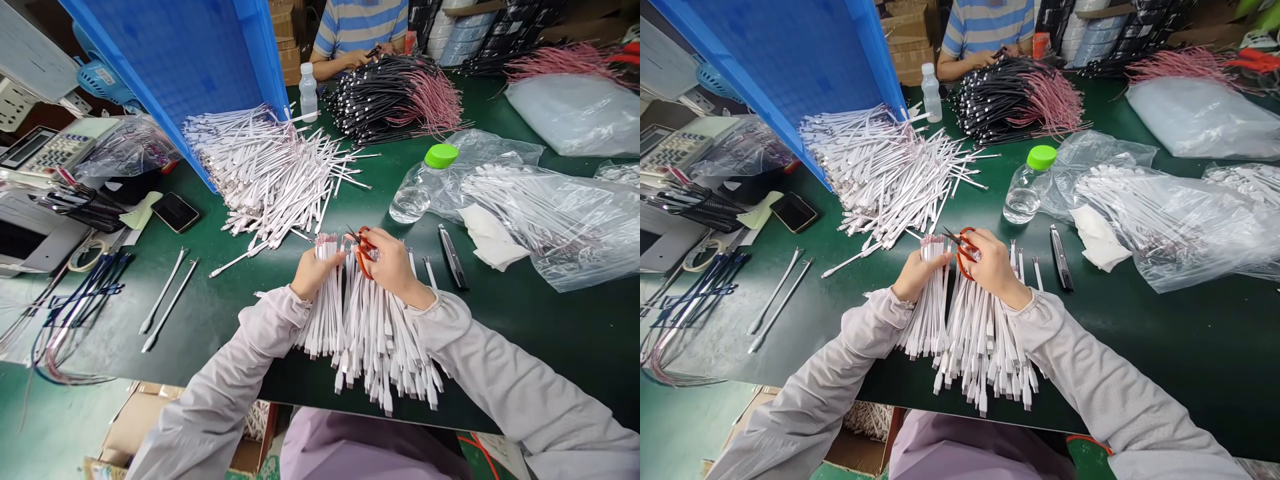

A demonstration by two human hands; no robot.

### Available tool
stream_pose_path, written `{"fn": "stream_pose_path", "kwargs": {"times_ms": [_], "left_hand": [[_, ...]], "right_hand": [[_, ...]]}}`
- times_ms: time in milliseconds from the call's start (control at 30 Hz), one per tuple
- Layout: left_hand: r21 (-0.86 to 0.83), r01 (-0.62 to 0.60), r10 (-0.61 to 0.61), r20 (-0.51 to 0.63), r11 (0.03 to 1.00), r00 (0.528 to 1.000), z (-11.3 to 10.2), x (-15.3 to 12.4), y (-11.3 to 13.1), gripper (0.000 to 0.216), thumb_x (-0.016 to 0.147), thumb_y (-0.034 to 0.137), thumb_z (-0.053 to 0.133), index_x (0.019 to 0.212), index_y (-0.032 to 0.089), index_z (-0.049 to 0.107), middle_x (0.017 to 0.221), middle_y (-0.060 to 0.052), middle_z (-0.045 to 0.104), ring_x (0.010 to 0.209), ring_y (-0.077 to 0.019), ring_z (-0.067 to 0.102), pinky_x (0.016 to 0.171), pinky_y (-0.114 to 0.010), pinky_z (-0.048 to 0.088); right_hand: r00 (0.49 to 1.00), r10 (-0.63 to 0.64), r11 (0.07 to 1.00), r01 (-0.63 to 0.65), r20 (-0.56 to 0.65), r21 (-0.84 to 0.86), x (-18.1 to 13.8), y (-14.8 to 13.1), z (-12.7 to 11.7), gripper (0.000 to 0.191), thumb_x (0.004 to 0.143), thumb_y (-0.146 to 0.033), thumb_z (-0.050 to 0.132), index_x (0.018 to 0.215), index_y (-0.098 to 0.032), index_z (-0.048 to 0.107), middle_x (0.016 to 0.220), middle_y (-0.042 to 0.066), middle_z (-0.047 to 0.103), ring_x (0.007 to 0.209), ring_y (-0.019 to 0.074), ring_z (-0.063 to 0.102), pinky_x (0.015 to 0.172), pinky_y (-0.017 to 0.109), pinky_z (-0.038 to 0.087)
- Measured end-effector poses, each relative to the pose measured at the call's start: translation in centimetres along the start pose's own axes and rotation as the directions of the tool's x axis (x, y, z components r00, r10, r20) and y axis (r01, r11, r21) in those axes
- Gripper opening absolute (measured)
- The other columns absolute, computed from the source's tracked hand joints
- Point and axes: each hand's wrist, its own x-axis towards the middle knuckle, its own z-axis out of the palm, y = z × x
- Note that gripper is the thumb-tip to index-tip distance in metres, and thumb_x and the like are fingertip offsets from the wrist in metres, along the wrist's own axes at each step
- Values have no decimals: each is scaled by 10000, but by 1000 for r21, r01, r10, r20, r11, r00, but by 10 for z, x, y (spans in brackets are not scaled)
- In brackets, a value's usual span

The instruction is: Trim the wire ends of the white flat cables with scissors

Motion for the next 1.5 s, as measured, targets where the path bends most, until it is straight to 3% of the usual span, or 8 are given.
{"fn": "stream_pose_path", "kwargs": {"times_ms": [200, 300, 467, 667, 900, 1100, 1200, 1500], "left_hand": [[6, 25, -25, 50, 1000, 998, 0, 0, -1, 237, 662, 364, 775, 682, 149, 676, 638, -9, 618, 635, -150, 554, 683, -290, 442], [14, 50, -51, 82, 999, 995, 0, 1, -2, 216, 692, 347, 754, 745, 141, 717, 639, -18, 638, 640, -157, 572, 685, -289, 452], [-54, 68, -64, 78, 996, 995, -1, 0, -2, 267, 626, 295, 796, 827, 130, 738, 791, -46, 701, 719, -167, 609, 727, -287, 465], [-15, 35, -35, 30, 999, 999, -1, 2, -5, 274, 579, 308, 823, 747, 133, 696, 693, -18, 665, 659, -153, 578, 693, -287, 442], [21, 13, -13, 7, 1000, 1000, -1, 2, -4, 268, 579, 322, 821, 691, 145, 653, 651, -6, 641, 626, -137, 548, 662, -271, 420], [12, 23, -24, 7, 1000, 1000, 0, 0, -4, 250, 623, 334, 794, 711, 139, 666, 674, -15, 651, 638, -141, 565, 663, -269, 428], [6, 21, -21, 3, 1000, 1000, 1, 0, -4, 236, 622, 311, 797, 701, 137, 659, 667, -13, 644, 635, -136, 559, 664, -264, 428], [-19, -8, 9, 30, 1000, 1000, 3, -3, 1, 240, 660, 342, 761, 678, 129, 653, 613, 5, 590, 591, -114, 509, 632, -257, 408]], "right_hand": [[984, 174, 982, -172, -22, 81, 2, 0, 4, 206, 843, -312, 586, 990, -194, 670, 849, 48, 649, 725, 179, 587, 680, 298, 469], [973, 226, 971, -221, -40, 96, 3, 3, 6, 138, 819, -297, 605, 868, -188, 675, 831, 49, 660, 701, 169, 583, 665, 289, 473], [986, 164, 983, -161, -26, 82, 1, 5, 2, 182, 834, -248, 546, 937, -189, 684, 780, 31, 600, 641, 151, 532, 636, 281, 445], [997, 77, 996, -78, 23, 43, 0, 1, -2, 184, 830, -221, 521, 905, -183, 685, 731, 30, 554, 651, 164, 505, 623, 286, 412], [996, 89, 993, -90, 9, 81, 1, 2, -1, 257, 813, -189, 518, 995, -190, 699, 771, 28, 591, 648, 153, 515, 646, 283, 436], [987, 144, 983, -135, -66, 124, 0, 4, 0, 195, 808, -204, 533, 913, -191, 697, 744, 22, 600, 645, 152, 531, 616, 274, 435], [983, 178, 974, -170, -40, 150, 0, 4, 0, 207, 809, -211, 540, 946, -194, 695, 746, 16, 599, 646, 149, 529, 626, 273, 437], [995, 99, 989, -99, 7, 114, 2, -1, -1, 183, 799, -195, 537, 900, -190, 689, 742, 17, 559, 669, 157, 540, 675, 291, 452]]}}
